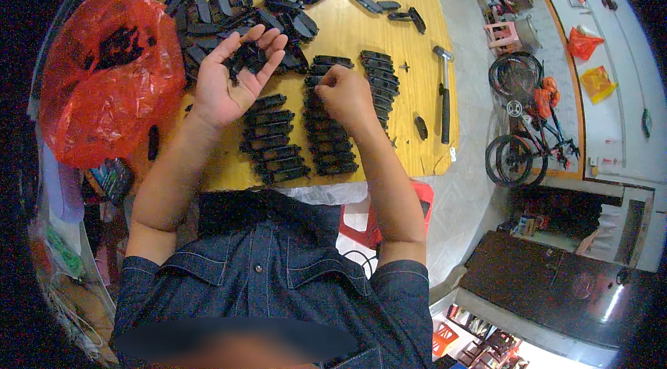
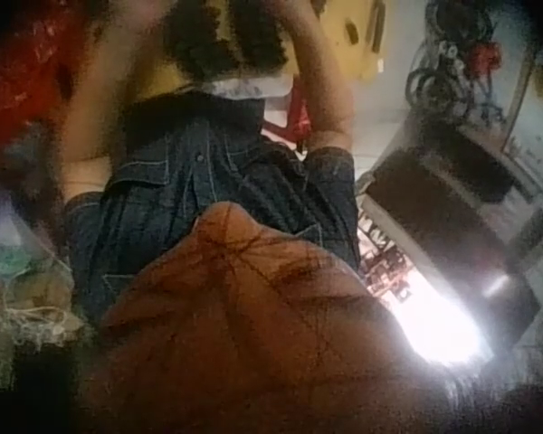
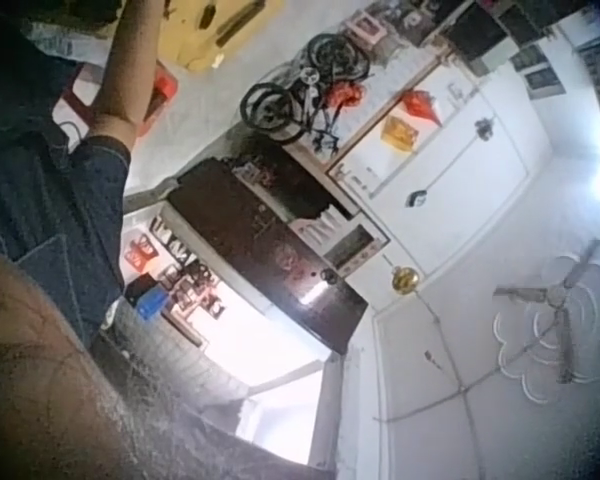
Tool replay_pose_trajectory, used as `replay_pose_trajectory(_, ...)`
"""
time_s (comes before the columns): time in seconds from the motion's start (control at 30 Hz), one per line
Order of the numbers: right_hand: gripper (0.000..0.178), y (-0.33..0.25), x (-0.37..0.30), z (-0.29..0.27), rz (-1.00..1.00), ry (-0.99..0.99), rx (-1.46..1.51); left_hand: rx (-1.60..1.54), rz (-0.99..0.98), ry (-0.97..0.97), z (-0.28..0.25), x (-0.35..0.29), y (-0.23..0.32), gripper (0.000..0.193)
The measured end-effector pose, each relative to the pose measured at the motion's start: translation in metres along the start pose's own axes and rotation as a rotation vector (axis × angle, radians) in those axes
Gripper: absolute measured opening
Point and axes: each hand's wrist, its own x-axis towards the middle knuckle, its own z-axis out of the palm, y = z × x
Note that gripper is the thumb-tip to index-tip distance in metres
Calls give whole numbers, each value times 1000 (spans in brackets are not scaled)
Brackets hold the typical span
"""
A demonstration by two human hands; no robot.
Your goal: The person assembles small plastic components by hand, then sorts the assembled components into a plastic container.
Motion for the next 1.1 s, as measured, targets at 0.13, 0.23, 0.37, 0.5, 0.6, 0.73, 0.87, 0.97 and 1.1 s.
replay_pose_trajectory(0.13, 19, -20, -12, -3, -125, 164, -252, 20, 15, 39, 3, -2, -2, 32)
replay_pose_trajectory(0.23, 19, -52, -30, 0, -238, 191, 0, 47, 2, 58, 5, -2, -5, 34)
replay_pose_trajectory(0.37, 17, -71, -32, 16, -539, 308, -114, 74, -19, 77, 4, -3, -7, 35)
replay_pose_trajectory(0.5, 18, -71, -19, 20, -475, 306, -56, 132, -16, 35, -3, 1, -7, 37)
replay_pose_trajectory(0.6, 18, -75, -22, 20, -397, 285, -138, 141, -4, 80, -3, 1, -8, 38)
replay_pose_trajectory(0.73, 16, -76, -25, 22, -395, 280, -75, -2, -103, -187, -9, 2, -3, 37)
replay_pose_trajectory(0.87, 14, -65, -25, 18, -333, 218, 388, 74, -3, 89, 3, -1, -9, 34)
replay_pose_trajectory(0.97, 14, -53, -29, 2, -220, 171, 476, 28, 13, 107, 3, -3, -6, 31)
replay_pose_trajectory(1.1, 10, -12, -21, -13, -288, 59, -13, 41, 24, 95, 7, -2, -7, 30)
